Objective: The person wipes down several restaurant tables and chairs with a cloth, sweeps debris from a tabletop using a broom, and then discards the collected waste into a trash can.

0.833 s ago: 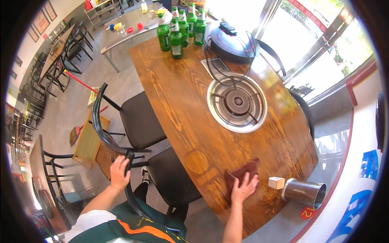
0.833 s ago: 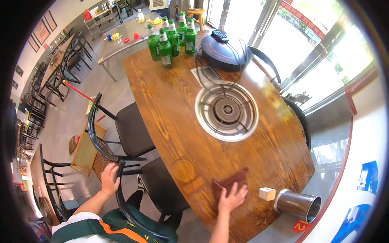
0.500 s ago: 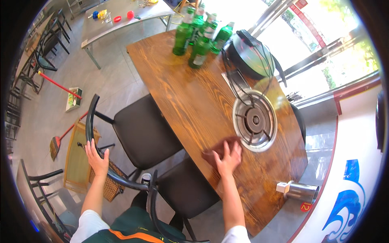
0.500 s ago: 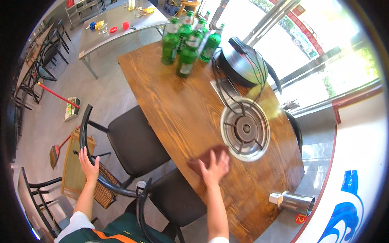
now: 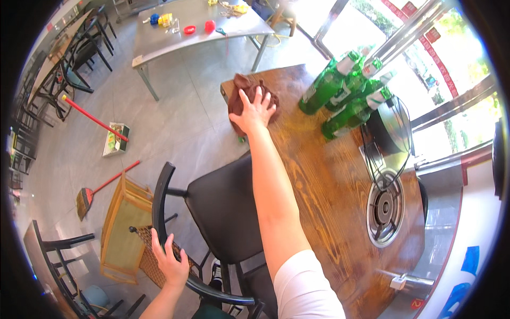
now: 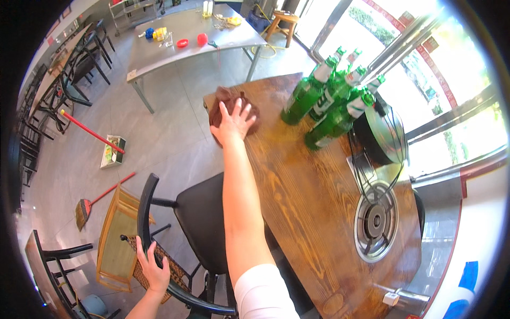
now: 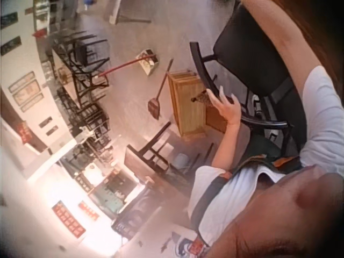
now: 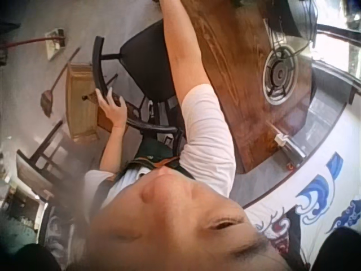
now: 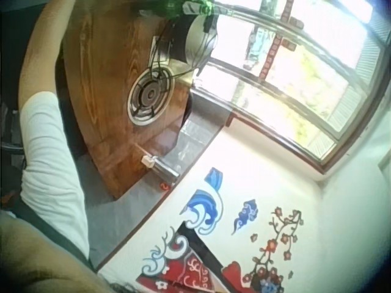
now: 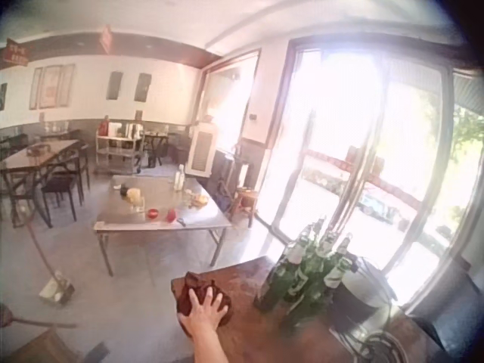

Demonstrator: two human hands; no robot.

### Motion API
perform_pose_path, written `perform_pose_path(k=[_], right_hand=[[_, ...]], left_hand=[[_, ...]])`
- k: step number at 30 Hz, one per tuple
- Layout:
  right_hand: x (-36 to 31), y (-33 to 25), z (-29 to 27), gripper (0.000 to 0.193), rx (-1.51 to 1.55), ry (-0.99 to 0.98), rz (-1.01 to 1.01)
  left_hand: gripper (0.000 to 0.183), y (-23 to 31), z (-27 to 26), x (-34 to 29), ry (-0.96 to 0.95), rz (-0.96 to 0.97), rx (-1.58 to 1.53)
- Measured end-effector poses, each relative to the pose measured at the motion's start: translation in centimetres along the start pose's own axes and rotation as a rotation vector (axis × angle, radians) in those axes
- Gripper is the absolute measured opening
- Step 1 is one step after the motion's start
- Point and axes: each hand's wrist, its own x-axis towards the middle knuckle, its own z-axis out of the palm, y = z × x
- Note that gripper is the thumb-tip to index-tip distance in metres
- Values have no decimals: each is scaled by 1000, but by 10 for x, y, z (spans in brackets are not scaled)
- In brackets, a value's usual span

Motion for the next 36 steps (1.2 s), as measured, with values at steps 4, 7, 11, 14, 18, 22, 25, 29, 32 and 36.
perform_pose_path(k=[4, 7, 11, 14, 18, 22, 25, 29, 32, 36], right_hand=[[-34, 18, 32, 47, -88, 206, -65], [-124, 29, 21, 45, -116, 367, -85], [-302, 113, -35, 52, -153, 357, 62], [-431, 174, -87, 70, -180, 222, 226], [-603, 248, -124, 84, -270, 153, 441], [-762, 318, -159, 92, -350, 92, 656], [-865, 364, -177, 97, -413, 93, 777], [-960, 401, -196, 93, -498, 145, 1015], [-1003, 412, -199, 72, -523, 178, 1121], [-1010, 385, -195, 43, -196, 447, 1085]], left_hand=[[51, 4, 7, -1, 19, 36, 18], [51, -2, 8, -6, 35, 50, 53], [53, -17, 15, -9, 75, 122, 45], [54, -27, 20, -13, 135, 232, 46], [51, -6, 7, -75, 225, 235, 4], [57, 33, -5, -211, 2, 149, -305], [58, 53, 4, -301, -188, 69, -377], [62, 69, 28, -348, -315, -26, -559], [67, 43, 64, -344, -306, 59, -446], [74, 74, 58, -339, -416, -220, -426]])
